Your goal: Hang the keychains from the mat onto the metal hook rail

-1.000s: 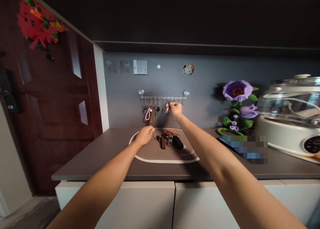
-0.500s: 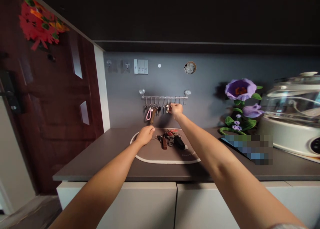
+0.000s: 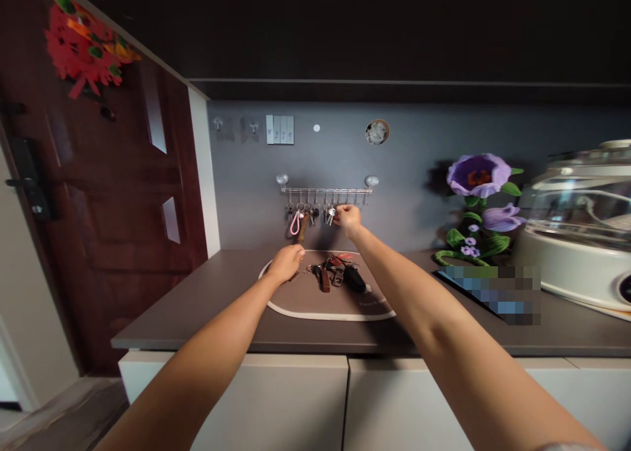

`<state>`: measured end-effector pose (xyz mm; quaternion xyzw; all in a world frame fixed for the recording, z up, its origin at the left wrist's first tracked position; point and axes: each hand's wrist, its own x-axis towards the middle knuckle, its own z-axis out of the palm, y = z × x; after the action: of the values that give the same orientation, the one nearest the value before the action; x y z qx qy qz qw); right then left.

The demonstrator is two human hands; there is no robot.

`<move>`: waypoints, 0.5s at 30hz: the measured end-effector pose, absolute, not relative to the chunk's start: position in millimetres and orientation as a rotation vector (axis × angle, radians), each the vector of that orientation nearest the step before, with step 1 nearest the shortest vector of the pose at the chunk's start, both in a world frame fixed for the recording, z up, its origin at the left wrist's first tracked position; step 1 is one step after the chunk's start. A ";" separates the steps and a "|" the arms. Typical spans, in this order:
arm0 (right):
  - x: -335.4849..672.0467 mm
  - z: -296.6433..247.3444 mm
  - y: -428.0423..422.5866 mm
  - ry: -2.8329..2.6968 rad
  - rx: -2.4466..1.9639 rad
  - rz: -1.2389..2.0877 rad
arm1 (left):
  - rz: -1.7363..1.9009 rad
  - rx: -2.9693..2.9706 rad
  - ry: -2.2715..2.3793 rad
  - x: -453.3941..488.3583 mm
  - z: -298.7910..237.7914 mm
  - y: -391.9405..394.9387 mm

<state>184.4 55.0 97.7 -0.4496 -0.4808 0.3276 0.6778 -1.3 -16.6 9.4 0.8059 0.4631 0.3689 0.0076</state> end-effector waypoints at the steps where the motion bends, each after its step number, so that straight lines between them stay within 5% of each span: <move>1: 184.7 97.6 55.0 -1.094 -1.021 0.731 | 1.147 2.520 1.452 -1.6 9.5 -16.6; 15: 192.8 82.6 24.4 -1.224 -1.118 0.587 | 1.058 2.555 1.420 -5.5 13.6 -21.3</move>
<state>192.8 24.4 82.6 -0.4897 -0.5360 0.2570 0.6378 -5.5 -21.3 13.6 0.8218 0.4568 0.3402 0.0165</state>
